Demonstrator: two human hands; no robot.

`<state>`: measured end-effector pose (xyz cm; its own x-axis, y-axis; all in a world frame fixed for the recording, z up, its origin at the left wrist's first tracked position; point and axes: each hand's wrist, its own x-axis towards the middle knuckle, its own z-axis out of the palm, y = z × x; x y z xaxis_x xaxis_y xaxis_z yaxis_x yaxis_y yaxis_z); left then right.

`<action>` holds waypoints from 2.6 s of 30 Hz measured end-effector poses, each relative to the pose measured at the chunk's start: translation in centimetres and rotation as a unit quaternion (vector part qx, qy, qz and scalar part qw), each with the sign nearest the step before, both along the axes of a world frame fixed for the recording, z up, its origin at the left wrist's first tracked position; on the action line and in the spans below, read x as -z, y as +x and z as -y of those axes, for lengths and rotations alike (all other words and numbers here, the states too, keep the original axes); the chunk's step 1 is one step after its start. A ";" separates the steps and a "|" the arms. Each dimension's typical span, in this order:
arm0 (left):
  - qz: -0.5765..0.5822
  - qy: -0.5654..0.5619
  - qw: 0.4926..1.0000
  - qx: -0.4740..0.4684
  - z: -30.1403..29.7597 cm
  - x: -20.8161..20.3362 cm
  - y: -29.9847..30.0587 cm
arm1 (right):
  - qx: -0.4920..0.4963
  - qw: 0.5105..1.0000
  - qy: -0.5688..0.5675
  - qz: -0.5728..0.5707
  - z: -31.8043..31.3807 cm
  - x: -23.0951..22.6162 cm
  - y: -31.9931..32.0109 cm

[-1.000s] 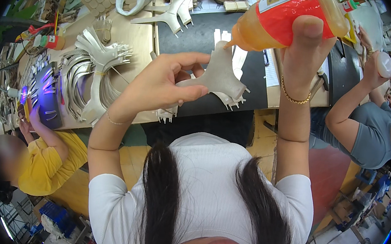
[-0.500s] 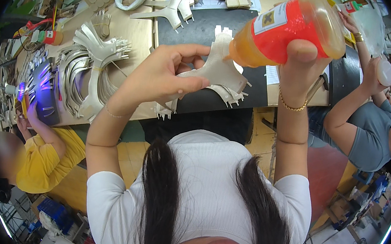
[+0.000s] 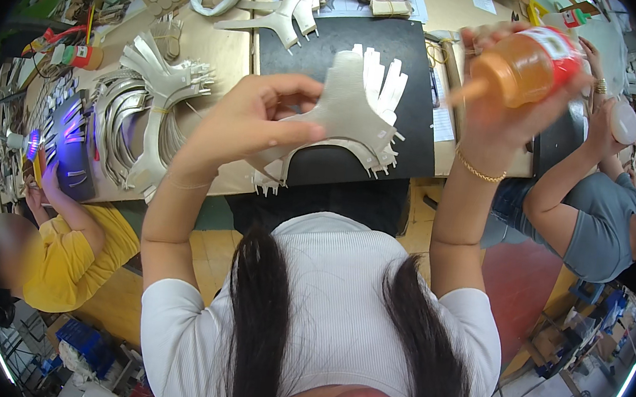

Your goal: The person applies glue from a bottle to the edges of white plastic components and then presses them together to form assembled units. The person repeats this process for several pieces, handling each component individually and placing the finished assemblies on the table.

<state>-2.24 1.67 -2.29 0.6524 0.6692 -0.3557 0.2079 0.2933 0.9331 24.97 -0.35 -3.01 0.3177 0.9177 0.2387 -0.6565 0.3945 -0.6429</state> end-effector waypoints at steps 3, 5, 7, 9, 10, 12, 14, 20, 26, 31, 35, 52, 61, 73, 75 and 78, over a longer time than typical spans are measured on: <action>0.017 0.039 0.998 -0.056 0.3 0.1 -2.3 | -0.271 0.934 -0.080 -0.217 -0.2 4.0 -0.9; 0.049 0.039 0.994 -0.094 0.5 -0.1 -4.3 | -0.219 0.901 -0.281 -0.247 1.5 7.4 -2.6; 0.101 0.007 0.987 -0.121 0.7 -1.0 -6.5 | -0.207 0.889 -0.325 -0.249 2.4 10.5 -4.3; 0.111 0.083 0.977 -0.163 0.6 -2.7 -8.3 | -0.207 0.884 -0.322 -0.267 2.9 12.2 -4.8; 0.149 0.113 0.969 -0.164 0.5 -3.5 -8.8 | -0.204 0.885 -0.320 -0.272 3.1 12.6 -4.9; 0.098 0.177 0.954 -0.221 0.1 -5.4 -9.6 | -0.206 0.882 -0.320 -0.276 3.1 12.9 -4.8; 0.052 0.215 0.947 -0.234 -1.0 -6.5 -9.1 | -0.229 0.881 -0.309 -0.275 2.9 12.6 -4.3; -0.038 0.286 0.953 -0.095 -14.5 1.5 -2.2 | -0.236 0.904 -0.212 -0.286 2.8 11.7 -2.0; -0.134 0.258 0.955 -0.056 -21.7 11.2 3.1 | -0.159 0.936 -0.169 -0.266 4.3 10.1 2.0; -0.331 0.499 0.789 -0.139 -21.7 12.9 4.4 | -0.116 0.940 -0.165 -0.274 5.1 9.8 3.6; -0.238 0.503 0.822 -0.120 -16.0 11.0 4.5 | -0.120 0.943 -0.153 -0.272 4.7 9.7 3.7; -0.142 0.051 0.982 0.115 -1.8 6.2 4.1 | 0.193 0.971 -0.134 0.047 1.8 4.8 1.0; -0.044 0.026 0.996 0.068 -0.5 -0.3 2.3 | 0.190 0.944 0.072 0.261 -0.9 -0.3 -1.2; 0.002 0.033 0.996 0.086 0.1 -1.3 1.9 | 0.187 0.927 0.118 0.304 -1.6 -1.5 -2.8; 0.006 0.035 0.995 0.088 0.1 -1.3 1.9 | 0.190 0.923 0.113 0.315 -1.7 -1.1 -2.5; 0.001 0.026 0.996 0.086 0.2 -1.5 1.8 | 0.195 0.916 0.102 0.335 -1.5 -0.4 -2.2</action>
<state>-0.47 1.48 -0.81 0.7598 0.5650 -0.3217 0.2485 0.2048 0.9467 22.75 1.17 -2.57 0.3314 0.6808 0.6532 0.0744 0.6713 -0.7374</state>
